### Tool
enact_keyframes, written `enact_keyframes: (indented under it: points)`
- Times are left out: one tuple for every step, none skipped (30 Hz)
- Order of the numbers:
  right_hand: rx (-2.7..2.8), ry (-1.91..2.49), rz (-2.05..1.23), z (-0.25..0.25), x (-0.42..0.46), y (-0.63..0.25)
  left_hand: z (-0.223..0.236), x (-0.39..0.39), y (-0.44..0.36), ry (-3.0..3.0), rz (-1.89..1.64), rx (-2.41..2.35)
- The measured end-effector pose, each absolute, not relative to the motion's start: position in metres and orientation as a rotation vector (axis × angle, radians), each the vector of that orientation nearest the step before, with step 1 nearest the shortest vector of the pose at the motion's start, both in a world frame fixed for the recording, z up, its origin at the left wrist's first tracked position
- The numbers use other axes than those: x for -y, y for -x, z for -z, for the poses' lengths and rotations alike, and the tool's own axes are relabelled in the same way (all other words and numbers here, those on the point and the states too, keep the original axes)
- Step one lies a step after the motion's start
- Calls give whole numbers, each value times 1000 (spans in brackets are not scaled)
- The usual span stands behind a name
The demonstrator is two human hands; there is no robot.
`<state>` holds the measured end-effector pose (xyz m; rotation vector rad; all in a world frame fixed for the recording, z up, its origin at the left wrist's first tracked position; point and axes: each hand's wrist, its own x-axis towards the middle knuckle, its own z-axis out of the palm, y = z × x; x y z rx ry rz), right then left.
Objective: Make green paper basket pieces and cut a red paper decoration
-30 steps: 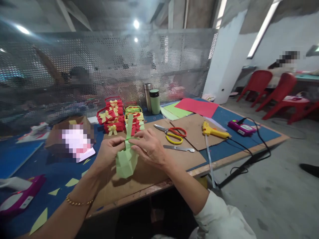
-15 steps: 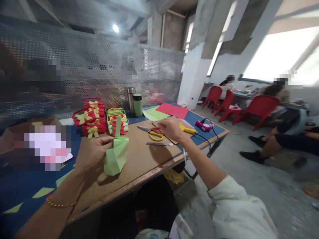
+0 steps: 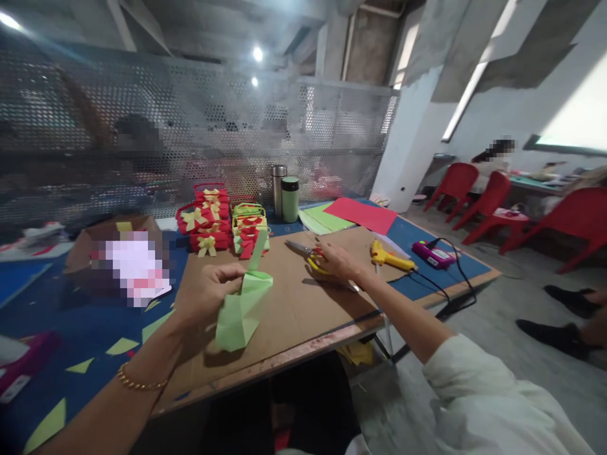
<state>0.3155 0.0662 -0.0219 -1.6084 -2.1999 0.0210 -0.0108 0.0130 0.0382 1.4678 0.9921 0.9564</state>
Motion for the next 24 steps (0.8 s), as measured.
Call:
enact_keyframes:
  points:
    - [2178,1576,-68,20,-62,-317,-40,-12,11,-1435,-935,-984]
    - [2164,1547,-120,17,-55,-317,-41,-11,11,-1399,-920,-970]
    - [2148,1516,-191,13,-46,-316,-42,-11,11,-1364,-903,-953]
    - [2131,1482,-272,10,-36,-315,-43,-10,11,-1335,-881,-936]
    - [2105,1449,-374,6,-24,-314,-44,-10,11,-1313,-861,-923]
    - [1991,1411,-588,3,-12,-311,-44,-10,10,-1299,-849,-913]
    - [1873,1387,-776,1,1,-309,-44,-10,10,-1292,-844,-906]
    - [1792,1355,-904,0,13,-307,-44,-10,10,-1291,-845,-902]
    - [1748,1316,-986,-1,25,-306,-44,-10,10,-1292,-848,-900]
    - [1740,1284,-1029,-2,34,-305,-44,-10,10,-1295,-855,-899]
    - [1759,1261,-1050,-2,42,-304,-44,-10,10,-1298,-857,-898]
    - [1790,1246,-1058,-2,48,-303,-44,-10,10,-1303,-846,-899]
    - [1820,1237,-1059,-3,52,-302,-44,-11,10,-1307,-834,-904]
    - [1852,1232,-1060,-4,55,-300,-44,-11,11,-1311,-820,-910]
    - [1875,1227,-1059,-5,56,-298,-44,-10,10,-1313,-810,-919]
    - [1894,1220,-1059,-7,56,-295,-44,-10,10,-1318,-802,-928]
    - [1911,1217,-1059,-10,56,-291,-44,-9,10,-1327,-795,-937]
    - [1931,1221,-1057,-13,56,-287,-44,-8,9,-1339,-787,-943]
    - [1950,1233,-1049,-16,55,-283,-45,-6,9,-1351,-790,-950]
    - [1967,1252,-1038,-19,55,-279,-45,-4,8,-1358,-783,-955]
    - [1979,1274,-1024,-21,54,-275,-46,-2,7,-1357,-777,-958]
    - [1988,1296,-1011,-23,54,-272,-47,0,6,-1348,-773,-962]
    - [1992,1317,-1001,-23,53,-270,-47,2,6,-1334,-770,-964]
    - [1994,1332,-996,-23,52,-268,-47,4,5,-1324,-765,-965]
